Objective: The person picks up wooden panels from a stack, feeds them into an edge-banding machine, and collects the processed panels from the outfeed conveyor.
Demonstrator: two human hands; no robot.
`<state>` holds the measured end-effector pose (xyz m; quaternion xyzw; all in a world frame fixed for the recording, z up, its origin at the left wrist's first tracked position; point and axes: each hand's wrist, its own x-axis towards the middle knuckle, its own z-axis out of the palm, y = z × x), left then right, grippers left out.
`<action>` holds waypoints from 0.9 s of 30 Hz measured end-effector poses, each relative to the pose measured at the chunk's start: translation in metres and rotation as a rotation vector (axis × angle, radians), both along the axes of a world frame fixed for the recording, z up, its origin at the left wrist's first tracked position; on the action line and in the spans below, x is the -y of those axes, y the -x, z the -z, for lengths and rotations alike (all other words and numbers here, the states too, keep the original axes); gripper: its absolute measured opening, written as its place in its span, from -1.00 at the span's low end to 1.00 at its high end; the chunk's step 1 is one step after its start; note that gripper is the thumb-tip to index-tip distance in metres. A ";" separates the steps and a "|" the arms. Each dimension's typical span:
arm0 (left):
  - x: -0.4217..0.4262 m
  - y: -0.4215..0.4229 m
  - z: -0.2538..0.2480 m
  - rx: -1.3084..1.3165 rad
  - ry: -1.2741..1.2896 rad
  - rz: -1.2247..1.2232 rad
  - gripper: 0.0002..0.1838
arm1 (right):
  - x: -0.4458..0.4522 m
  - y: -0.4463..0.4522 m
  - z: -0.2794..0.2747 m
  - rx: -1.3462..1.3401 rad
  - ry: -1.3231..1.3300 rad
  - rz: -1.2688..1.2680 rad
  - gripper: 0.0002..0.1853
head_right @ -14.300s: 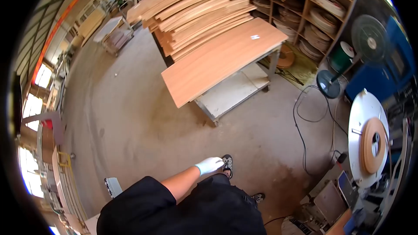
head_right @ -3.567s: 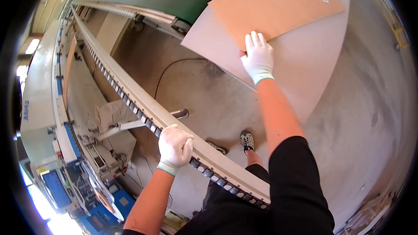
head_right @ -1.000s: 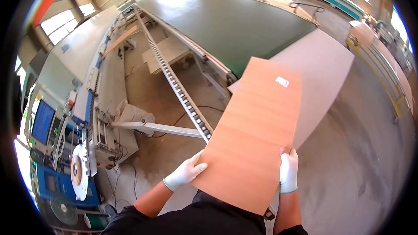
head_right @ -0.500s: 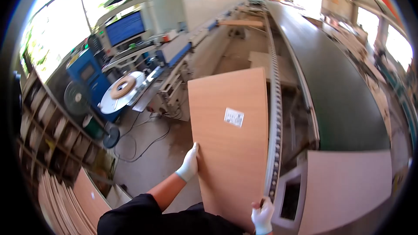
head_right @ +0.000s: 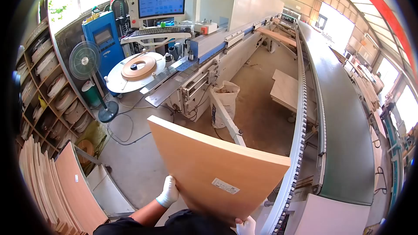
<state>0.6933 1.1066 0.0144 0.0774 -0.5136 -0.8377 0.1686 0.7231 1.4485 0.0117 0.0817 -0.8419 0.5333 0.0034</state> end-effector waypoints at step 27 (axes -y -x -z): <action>0.071 -0.013 0.009 0.268 0.199 -0.381 -0.47 | 0.054 0.103 0.097 0.233 0.035 -0.530 -0.37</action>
